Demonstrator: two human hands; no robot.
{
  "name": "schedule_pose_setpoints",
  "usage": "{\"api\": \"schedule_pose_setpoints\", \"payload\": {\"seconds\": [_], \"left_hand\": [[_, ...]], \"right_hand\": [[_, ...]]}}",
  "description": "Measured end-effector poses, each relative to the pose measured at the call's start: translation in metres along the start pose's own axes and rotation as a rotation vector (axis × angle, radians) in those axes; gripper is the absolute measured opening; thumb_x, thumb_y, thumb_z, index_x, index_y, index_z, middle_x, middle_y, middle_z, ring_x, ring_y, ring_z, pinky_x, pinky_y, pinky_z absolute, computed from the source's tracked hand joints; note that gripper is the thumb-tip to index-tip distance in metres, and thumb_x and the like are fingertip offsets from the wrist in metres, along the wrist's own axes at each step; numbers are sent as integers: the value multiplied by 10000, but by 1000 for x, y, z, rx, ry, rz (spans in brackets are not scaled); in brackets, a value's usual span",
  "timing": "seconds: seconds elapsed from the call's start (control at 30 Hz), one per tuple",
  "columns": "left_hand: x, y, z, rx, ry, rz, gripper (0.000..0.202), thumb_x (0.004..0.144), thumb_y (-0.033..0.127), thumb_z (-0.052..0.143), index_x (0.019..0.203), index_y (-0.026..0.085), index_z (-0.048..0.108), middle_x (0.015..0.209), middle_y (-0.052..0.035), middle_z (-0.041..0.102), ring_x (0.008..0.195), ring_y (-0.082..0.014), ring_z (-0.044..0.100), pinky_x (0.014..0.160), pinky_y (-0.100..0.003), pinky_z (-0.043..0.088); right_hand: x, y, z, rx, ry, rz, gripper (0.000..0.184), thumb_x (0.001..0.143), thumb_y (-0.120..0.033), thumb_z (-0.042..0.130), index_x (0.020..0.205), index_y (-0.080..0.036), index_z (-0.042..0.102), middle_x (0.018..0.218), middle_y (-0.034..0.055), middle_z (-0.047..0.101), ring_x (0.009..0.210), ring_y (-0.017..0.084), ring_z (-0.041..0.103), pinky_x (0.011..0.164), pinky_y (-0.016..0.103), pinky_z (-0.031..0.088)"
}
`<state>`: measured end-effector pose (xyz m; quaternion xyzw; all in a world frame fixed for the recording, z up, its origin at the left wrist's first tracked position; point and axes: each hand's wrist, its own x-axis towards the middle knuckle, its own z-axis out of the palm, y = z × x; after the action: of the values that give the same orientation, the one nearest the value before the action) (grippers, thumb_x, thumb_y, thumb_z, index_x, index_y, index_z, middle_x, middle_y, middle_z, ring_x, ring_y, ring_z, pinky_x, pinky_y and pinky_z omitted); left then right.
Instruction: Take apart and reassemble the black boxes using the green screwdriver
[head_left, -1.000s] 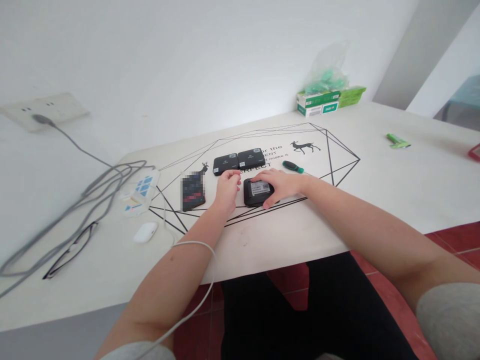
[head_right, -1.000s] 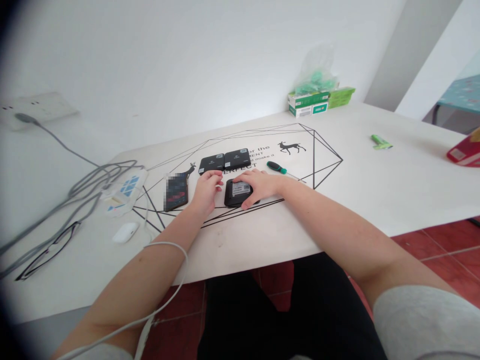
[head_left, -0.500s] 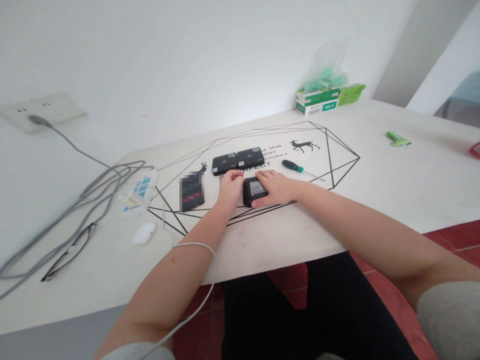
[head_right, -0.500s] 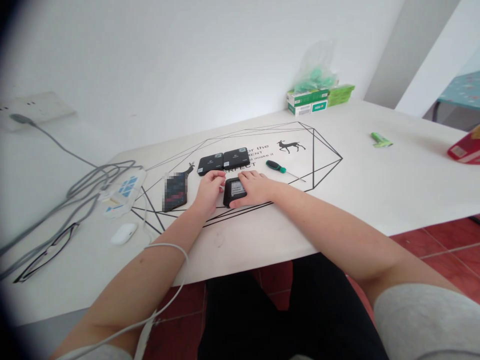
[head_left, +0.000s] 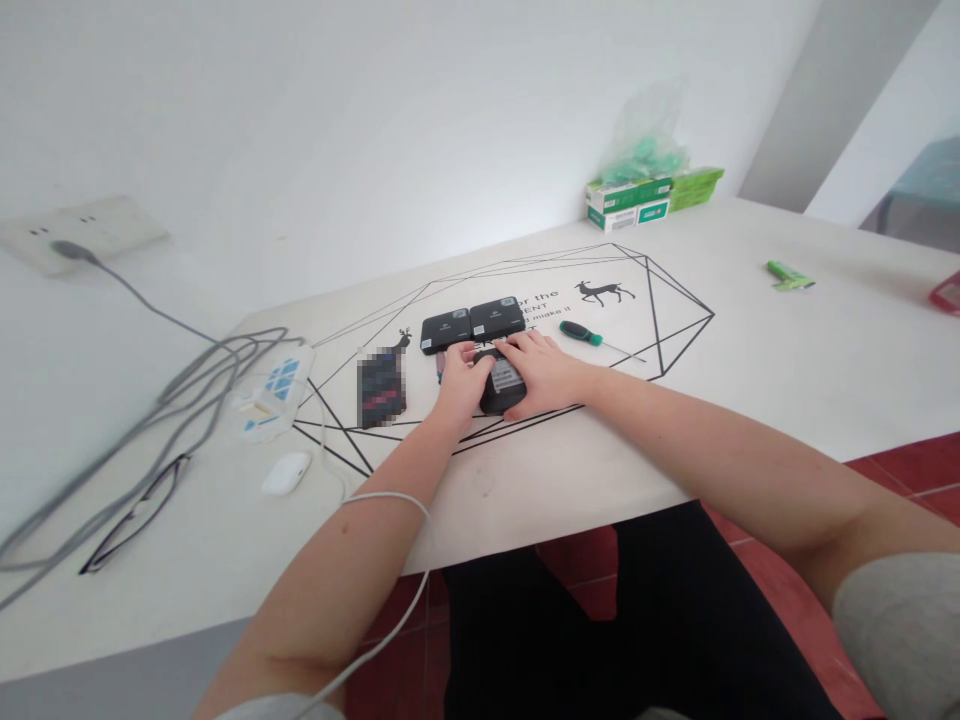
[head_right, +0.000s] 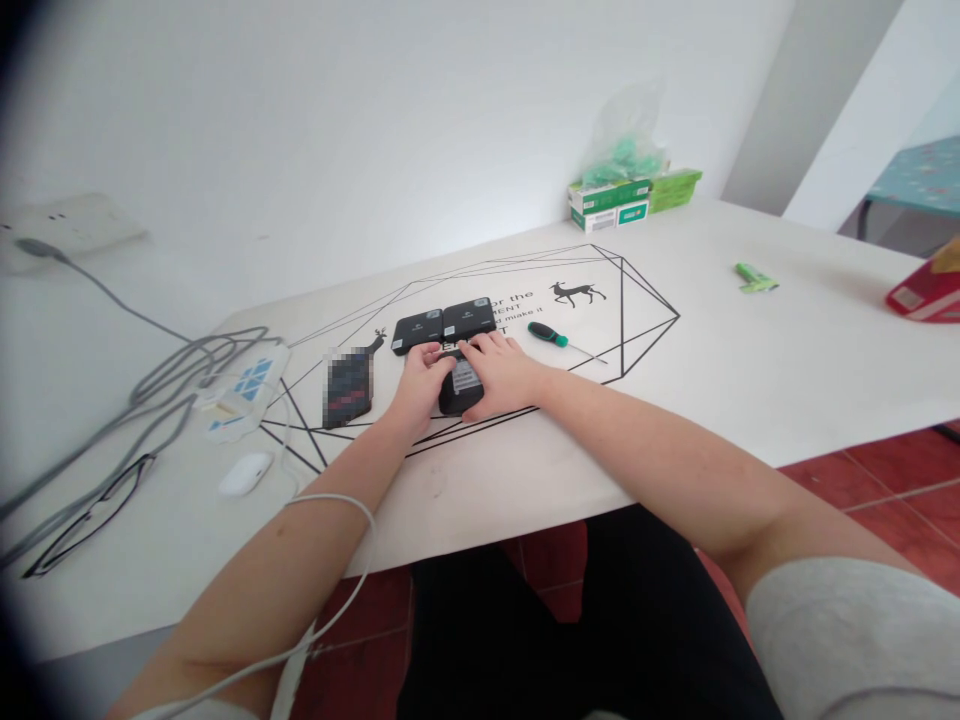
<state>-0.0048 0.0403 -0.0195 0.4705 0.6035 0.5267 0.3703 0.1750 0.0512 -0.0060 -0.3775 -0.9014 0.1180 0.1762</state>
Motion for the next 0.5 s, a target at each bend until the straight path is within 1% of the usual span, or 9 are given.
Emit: {"api": "schedule_pose_setpoints", "payload": {"seconds": [0.07, 0.13, 0.2, 0.23, 0.3, 0.4, 0.43, 0.47, 0.5], "left_hand": [[-4, 3, -1, -124, -59, -44, 598, 754, 213, 851, 1276, 215, 559, 1169, -85, 709, 1039, -235, 704, 938, -386, 564], [-8, 7, -1, -244, -185, -76, 663, 711, 254, 911, 1282, 214, 577, 1178, -100, 735, 1060, -265, 719, 959, -429, 580], [-12, 10, -1, -318, -347, -115, 683, 655, 254, 954, 1255, 220, 628, 1217, -108, 745, 1123, -296, 714, 991, -466, 584], [-13, 11, -1, -333, -394, -135, 698, 629, 247, 970, 1246, 226, 646, 1236, -110, 747, 1151, -309, 708, 1000, -483, 586], [-14, 12, -1, -341, -420, -173, 719, 594, 239, 990, 1235, 239, 665, 1268, -110, 747, 1183, -324, 702, 1006, -508, 590], [-13, 12, -2, -348, -382, -201, 686, 580, 259, 1004, 1186, 236, 683, 1265, -107, 755, 1169, -320, 712, 995, -503, 602], [-13, 11, -2, -353, -378, -206, 678, 576, 264, 1007, 1172, 233, 686, 1257, -107, 759, 1156, -314, 718, 992, -494, 606], [-12, 11, -2, -359, -378, -210, 675, 571, 266, 1011, 1162, 229, 688, 1249, -106, 763, 1142, -308, 723, 990, -486, 608], [-12, 11, -3, -365, -376, -214, 675, 565, 267, 1014, 1155, 225, 688, 1240, -105, 765, 1127, -302, 728, 987, -480, 611]], "right_hand": [[2, 5, 1, -10, 131, -73, 1238, 606, -563, 888, 1622, -100, 353, 1567, 267, 422, 1442, 498, 365, 1210, 682, 324], [3, 12, 2, -29, 220, -123, 1216, 619, -495, 884, 1629, -89, 341, 1575, 270, 403, 1449, 494, 351, 1234, 681, 284], [4, 19, 1, -31, 253, -146, 1214, 631, -472, 879, 1636, -75, 325, 1585, 277, 388, 1459, 489, 342, 1251, 675, 259], [4, 22, 2, -20, 250, -148, 1237, 625, -479, 889, 1644, -83, 311, 1592, 276, 381, 1469, 490, 335, 1256, 679, 248], [5, 26, 3, 33, 218, -135, 1325, 592, -528, 924, 1669, -125, 265, 1621, 265, 356, 1509, 495, 300, 1266, 697, 219], [8, 30, 4, 220, 189, -38, 1461, 562, -632, 941, 1692, -130, 163, 1698, 279, 242, 1591, 484, 210, 1297, 676, 191], [9, 32, 4, 321, 192, 21, 1453, 588, -659, 926, 1690, -116, 150, 1707, 286, 234, 1599, 467, 226, 1304, 650, 213], [10, 33, 3, 448, 191, 88, 1399, 636, -679, 899, 1682, -111, 164, 1697, 286, 278, 1586, 445, 291, 1300, 625, 259], [11, 35, 1, 594, 174, 150, 1308, 687, -686, 871, 1664, -113, 216, 1659, 277, 373, 1542, 419, 391, 1283, 600, 321]]}}
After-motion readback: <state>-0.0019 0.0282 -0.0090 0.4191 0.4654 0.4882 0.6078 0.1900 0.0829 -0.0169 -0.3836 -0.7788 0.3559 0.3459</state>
